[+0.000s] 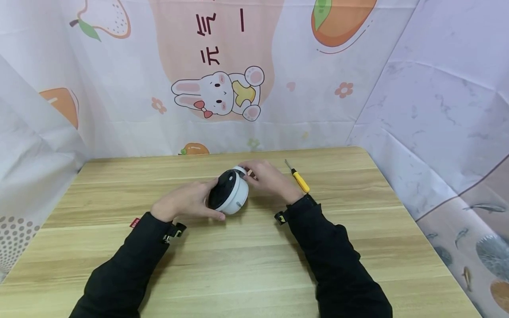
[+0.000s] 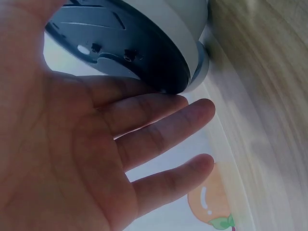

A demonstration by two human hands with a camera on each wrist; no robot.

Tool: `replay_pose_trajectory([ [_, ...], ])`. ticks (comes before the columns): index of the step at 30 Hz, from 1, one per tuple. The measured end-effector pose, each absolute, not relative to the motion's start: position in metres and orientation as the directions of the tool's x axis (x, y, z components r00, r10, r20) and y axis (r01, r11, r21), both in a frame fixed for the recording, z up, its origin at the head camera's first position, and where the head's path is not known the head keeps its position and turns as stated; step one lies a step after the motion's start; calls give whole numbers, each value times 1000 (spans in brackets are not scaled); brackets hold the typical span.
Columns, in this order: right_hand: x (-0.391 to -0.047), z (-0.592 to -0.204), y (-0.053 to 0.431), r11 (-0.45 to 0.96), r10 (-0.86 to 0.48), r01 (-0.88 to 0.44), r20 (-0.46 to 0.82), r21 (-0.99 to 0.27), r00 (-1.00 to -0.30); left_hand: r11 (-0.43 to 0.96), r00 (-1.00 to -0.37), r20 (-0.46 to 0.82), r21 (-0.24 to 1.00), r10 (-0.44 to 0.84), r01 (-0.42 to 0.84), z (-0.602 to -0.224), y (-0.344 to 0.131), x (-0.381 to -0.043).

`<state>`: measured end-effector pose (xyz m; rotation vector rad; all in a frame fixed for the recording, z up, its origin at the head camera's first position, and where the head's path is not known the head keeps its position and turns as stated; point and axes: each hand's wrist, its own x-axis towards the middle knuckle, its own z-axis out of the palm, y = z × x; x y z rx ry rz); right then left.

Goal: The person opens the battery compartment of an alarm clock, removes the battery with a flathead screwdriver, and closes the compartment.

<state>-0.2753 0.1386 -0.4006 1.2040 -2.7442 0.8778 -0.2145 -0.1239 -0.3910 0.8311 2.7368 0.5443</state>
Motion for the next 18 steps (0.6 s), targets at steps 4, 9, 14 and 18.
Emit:
replay_pose_trajectory([
  [4, -272, -399, 138, 499, -712, -662, 171, -559, -681, 764, -801, -116, 407, 587, 500, -390, -125, -214],
  [9, -269, -397, 136, 445, -747, -627, 121, -639, -654, 773, -798, -162, 416, 581, 478, -392, -126, -215],
  [14, -268, -398, 137, 458, -745, -605, 90, -652, -661, 762, -784, -185, 446, 592, 470, -397, -126, -218],
  [18, -269, -399, 138, 470, -741, -600, 80, -648, -667, 750, -779, -188, 474, 597, 461, -398, -127, -218],
])
